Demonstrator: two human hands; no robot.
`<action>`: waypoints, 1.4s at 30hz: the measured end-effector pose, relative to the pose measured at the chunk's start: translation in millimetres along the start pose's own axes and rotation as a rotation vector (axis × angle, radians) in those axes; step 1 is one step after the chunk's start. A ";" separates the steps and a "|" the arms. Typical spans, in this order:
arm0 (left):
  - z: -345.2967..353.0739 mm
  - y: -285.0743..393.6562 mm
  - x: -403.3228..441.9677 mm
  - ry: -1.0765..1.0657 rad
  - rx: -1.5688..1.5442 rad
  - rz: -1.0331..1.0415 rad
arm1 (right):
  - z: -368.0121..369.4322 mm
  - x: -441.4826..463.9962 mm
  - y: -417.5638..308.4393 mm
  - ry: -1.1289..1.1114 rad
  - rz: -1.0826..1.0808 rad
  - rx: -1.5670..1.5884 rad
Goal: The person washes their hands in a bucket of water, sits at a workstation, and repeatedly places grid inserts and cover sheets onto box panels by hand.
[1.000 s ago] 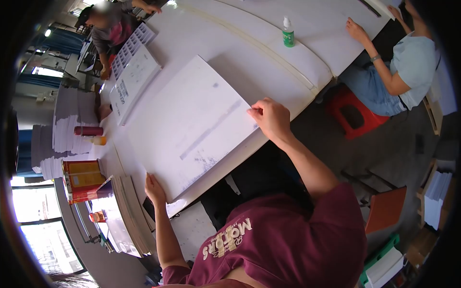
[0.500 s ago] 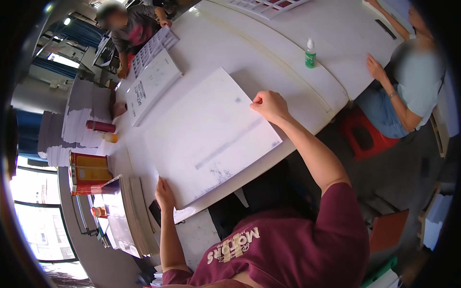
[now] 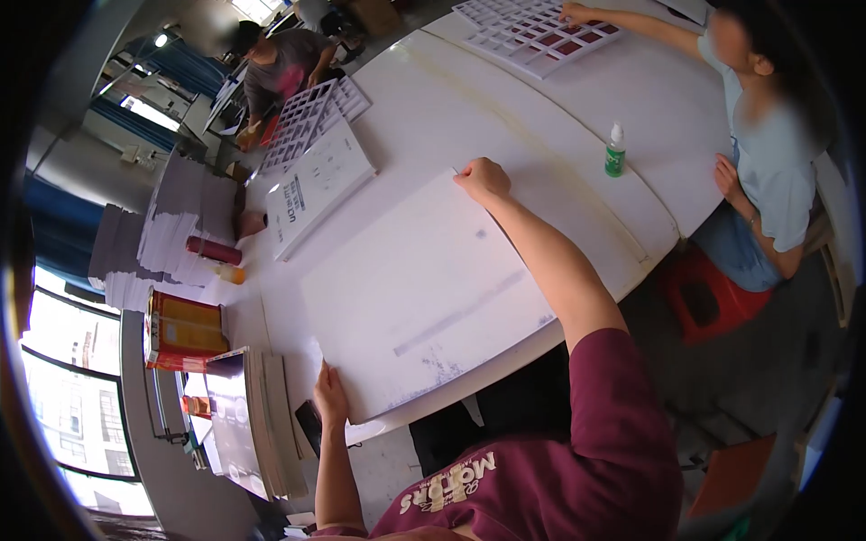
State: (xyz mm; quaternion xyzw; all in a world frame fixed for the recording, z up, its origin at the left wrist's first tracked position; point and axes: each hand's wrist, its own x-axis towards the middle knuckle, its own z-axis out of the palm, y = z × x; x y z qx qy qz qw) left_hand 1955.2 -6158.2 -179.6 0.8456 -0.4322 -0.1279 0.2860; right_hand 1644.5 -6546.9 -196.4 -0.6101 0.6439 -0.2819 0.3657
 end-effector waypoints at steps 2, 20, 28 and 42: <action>0.9 -5.8 1.0 -0.006 -0.051 0.007 | 3.5 3.3 1.3 0.008 -0.011 -0.005; 7.4 -18.7 -1.3 0.010 -0.244 -0.106 | 12.1 1.3 -2.5 0.149 -0.394 -0.322; 7.2 -29.5 4.1 0.009 -0.235 0.091 | 37.6 -32.4 -58.9 0.114 -0.494 -1.067; 7.9 -35.6 4.9 0.083 -0.337 0.097 | 257.5 -122.3 -160.4 -0.349 -1.264 -0.339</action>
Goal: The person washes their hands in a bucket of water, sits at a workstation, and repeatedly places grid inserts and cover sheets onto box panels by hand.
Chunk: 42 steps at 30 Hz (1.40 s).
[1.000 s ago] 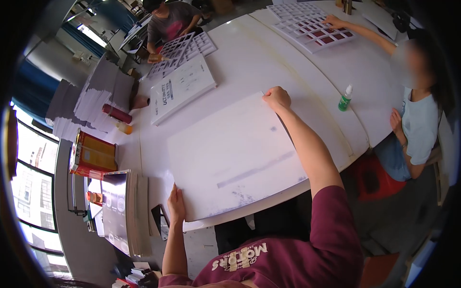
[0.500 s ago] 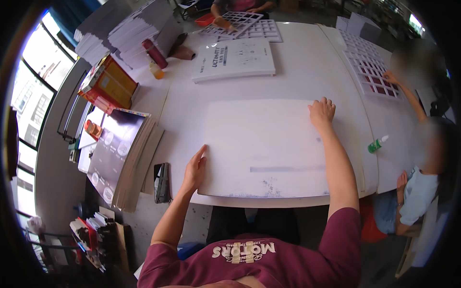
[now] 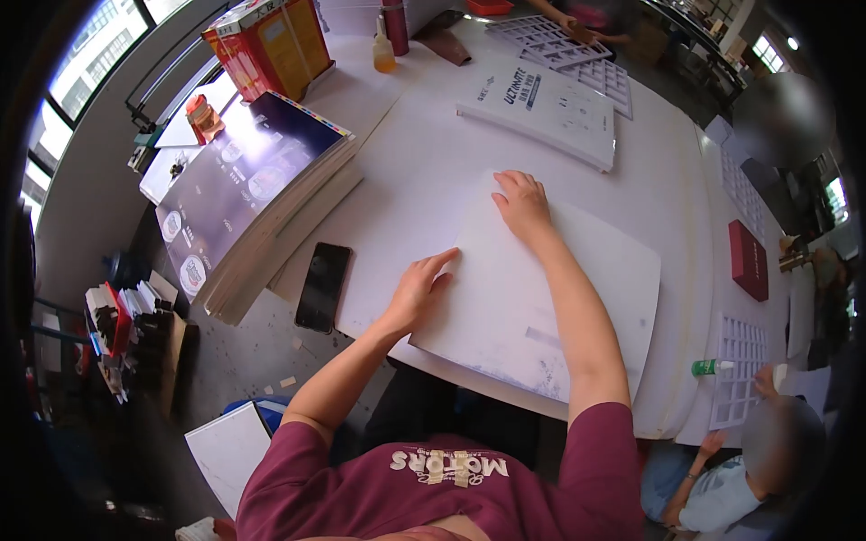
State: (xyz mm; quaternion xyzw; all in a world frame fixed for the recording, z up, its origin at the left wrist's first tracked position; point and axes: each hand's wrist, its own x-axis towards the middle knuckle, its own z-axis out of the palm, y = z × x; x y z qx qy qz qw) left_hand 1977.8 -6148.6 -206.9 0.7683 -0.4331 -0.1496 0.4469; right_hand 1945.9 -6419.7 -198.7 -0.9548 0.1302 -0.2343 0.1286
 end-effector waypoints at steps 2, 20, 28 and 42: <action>0.2 -0.3 -0.4 0.005 -0.024 -0.003 | 4.3 3.0 -8.7 -0.043 0.014 -0.092; -53.8 -3.2 -104.7 0.071 0.098 0.357 | -81.8 -186.6 -169.9 -0.127 -0.204 0.146; -33.8 0.6 -105.9 0.210 0.424 0.581 | -64.3 -237.6 -195.4 0.017 -0.158 -0.167; -7.0 5.1 -121.2 0.259 0.331 0.369 | -174.6 -418.0 -89.3 0.244 0.473 -0.367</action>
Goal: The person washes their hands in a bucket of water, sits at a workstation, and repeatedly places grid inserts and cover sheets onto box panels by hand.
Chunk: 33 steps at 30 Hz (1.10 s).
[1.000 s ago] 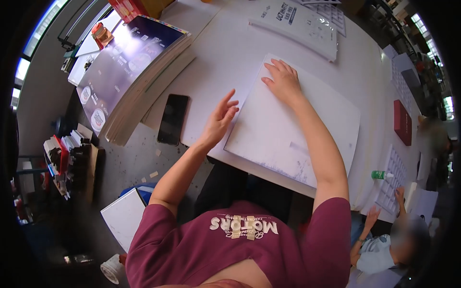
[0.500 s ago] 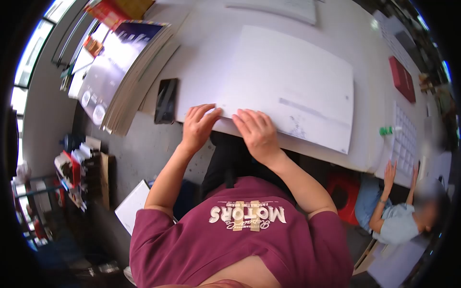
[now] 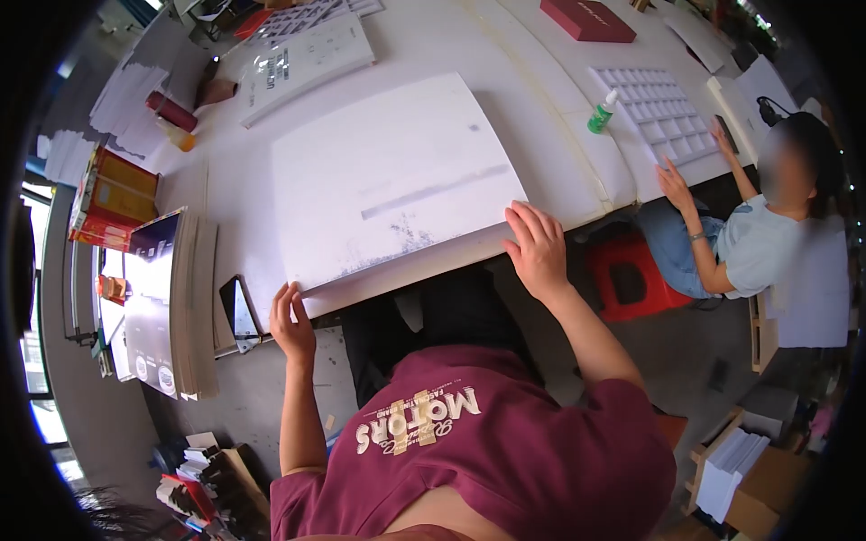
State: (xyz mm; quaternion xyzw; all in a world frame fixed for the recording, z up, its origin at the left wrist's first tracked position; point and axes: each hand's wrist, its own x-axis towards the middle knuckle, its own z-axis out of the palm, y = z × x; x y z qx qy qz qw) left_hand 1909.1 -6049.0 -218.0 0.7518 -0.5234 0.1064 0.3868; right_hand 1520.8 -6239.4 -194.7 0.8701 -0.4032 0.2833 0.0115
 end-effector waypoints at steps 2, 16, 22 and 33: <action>2.7 4.5 -1.6 0.019 -0.068 -0.085 | -2.0 -1.0 6.8 0.015 0.022 0.089; 22.7 0.8 -2.9 -0.126 -0.683 -0.753 | 38.3 10.9 24.9 -0.177 0.709 0.765; 12.0 22.3 4.3 -0.118 -0.768 -0.844 | 49.9 4.4 30.5 -0.005 0.663 0.810; -12.9 -19.6 -5.4 0.228 -0.666 -0.669 | -7.2 30.3 77.1 0.642 0.840 1.440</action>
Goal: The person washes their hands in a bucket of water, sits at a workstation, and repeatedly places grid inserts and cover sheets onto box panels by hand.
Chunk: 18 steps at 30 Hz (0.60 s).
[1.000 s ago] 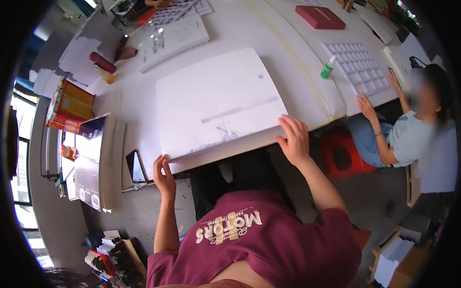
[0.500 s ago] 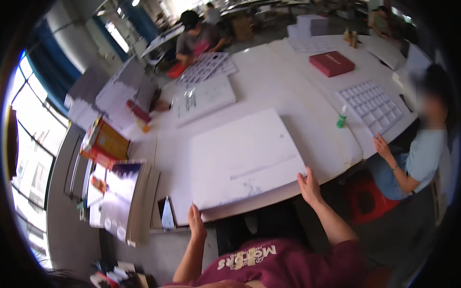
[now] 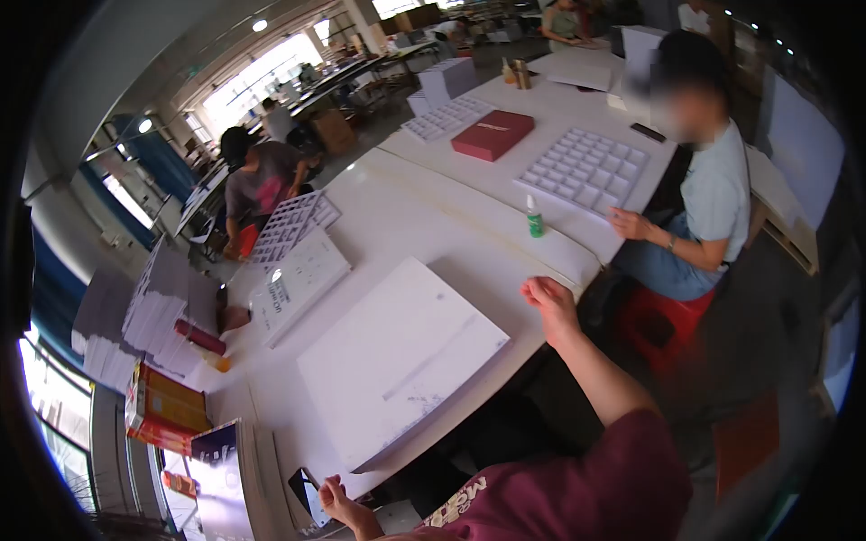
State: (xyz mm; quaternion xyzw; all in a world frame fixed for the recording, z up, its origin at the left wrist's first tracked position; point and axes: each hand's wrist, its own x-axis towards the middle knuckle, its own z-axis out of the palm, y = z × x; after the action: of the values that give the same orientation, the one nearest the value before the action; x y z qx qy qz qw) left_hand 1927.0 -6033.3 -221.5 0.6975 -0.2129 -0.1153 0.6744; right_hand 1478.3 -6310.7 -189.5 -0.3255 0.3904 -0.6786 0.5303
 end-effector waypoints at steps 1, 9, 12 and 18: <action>8.8 17.2 -7.6 0.001 -0.011 0.036 | 8.0 -2.6 -9.4 -0.026 -0.029 0.124; 90.2 93.0 -28.4 -0.399 0.004 0.200 | 75.7 -39.0 -65.0 -0.726 -0.004 0.561; 132.9 136.7 -43.4 -0.605 -0.088 0.243 | 93.3 -47.9 -80.6 -0.818 -0.008 0.621; 189.7 195.3 -57.0 -0.972 -0.067 0.493 | 113.3 -60.1 -78.3 -0.956 0.045 0.528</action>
State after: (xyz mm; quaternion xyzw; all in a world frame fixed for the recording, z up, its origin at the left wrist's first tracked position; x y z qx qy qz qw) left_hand 1764.0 -6176.6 -47.5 0.4714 -0.6534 -0.2697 0.5274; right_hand 1552.3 -6262.8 -67.8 -0.4450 -0.0706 -0.5185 0.7267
